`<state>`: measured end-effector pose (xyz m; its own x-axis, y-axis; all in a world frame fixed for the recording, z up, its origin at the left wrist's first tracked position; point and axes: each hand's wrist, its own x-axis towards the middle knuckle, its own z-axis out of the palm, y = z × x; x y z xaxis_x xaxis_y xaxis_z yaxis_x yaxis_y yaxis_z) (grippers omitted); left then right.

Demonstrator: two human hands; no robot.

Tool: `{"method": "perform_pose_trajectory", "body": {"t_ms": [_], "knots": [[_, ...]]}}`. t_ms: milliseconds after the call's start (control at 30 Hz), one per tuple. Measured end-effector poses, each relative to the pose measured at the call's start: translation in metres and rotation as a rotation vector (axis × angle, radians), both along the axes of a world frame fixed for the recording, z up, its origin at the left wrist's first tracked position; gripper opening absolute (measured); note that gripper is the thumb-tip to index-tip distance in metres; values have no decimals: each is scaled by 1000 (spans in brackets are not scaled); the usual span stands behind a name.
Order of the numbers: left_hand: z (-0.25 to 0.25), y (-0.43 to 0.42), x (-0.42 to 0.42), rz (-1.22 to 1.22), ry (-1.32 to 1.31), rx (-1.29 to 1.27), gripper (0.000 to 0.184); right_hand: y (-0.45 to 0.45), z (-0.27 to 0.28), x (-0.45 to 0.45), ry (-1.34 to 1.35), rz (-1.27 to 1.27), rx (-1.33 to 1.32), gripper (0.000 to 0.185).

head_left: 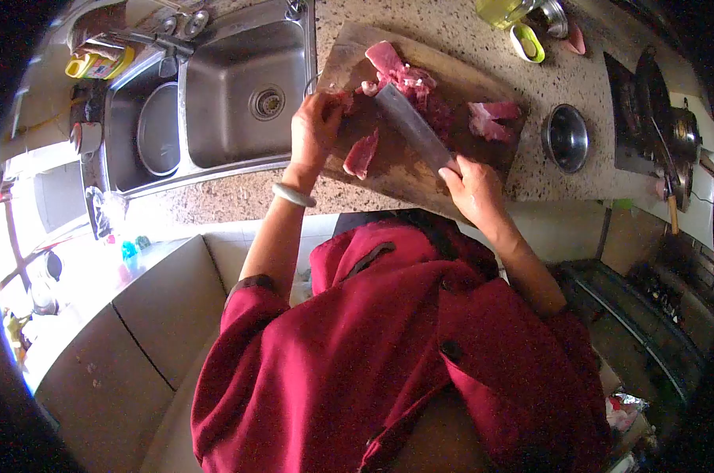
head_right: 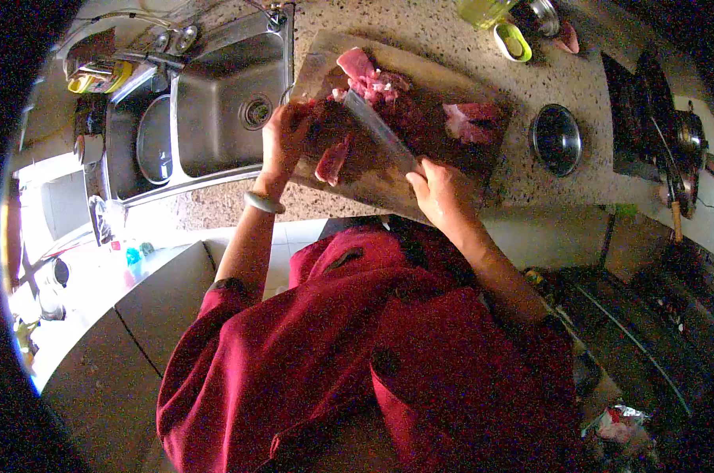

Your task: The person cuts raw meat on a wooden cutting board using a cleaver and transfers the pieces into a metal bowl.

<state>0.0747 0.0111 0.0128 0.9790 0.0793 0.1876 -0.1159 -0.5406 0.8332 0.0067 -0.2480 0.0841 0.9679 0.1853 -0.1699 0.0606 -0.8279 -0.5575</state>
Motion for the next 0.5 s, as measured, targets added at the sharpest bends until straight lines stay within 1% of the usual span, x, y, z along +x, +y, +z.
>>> {"method": "perform_pose_trajectory", "body": {"t_ms": [33, 100, 167, 200, 233, 267, 300, 333, 467, 500], "knots": [[4, -2, -6, 8, 90, 97, 11, 0, 2, 1, 16, 21, -32, 25], [14, -13, -20, 138, -104, 256, 14, -1, 1, 0, 15, 23, -8, 23], [8, -8, -43, -99, -244, 375, 20, 0, 1, 0, 13, 32, 21, 20], [6, -13, -59, -122, -55, 447, 25, 0, 3, -1, -22, 72, 30, 19], [6, -19, -70, -218, -77, 410, 26, 0, 6, -2, -55, 115, 37, 17], [1, -25, -75, -237, -102, 396, 26, 2, 8, -2, -51, 120, 35, 17], [-1, -28, -77, -256, -129, 381, 26, 4, 11, -1, -55, 199, -32, 14], [-2, -29, -79, -260, -120, 338, 28, 6, 12, 0, -61, 276, -101, 12], [0, -30, -76, -225, -84, 309, 30, 6, 15, 4, -74, 341, -149, 15], [0, -30, -76, -220, -75, 310, 30, 2, 17, 2, -116, 339, -120, 16]]}}
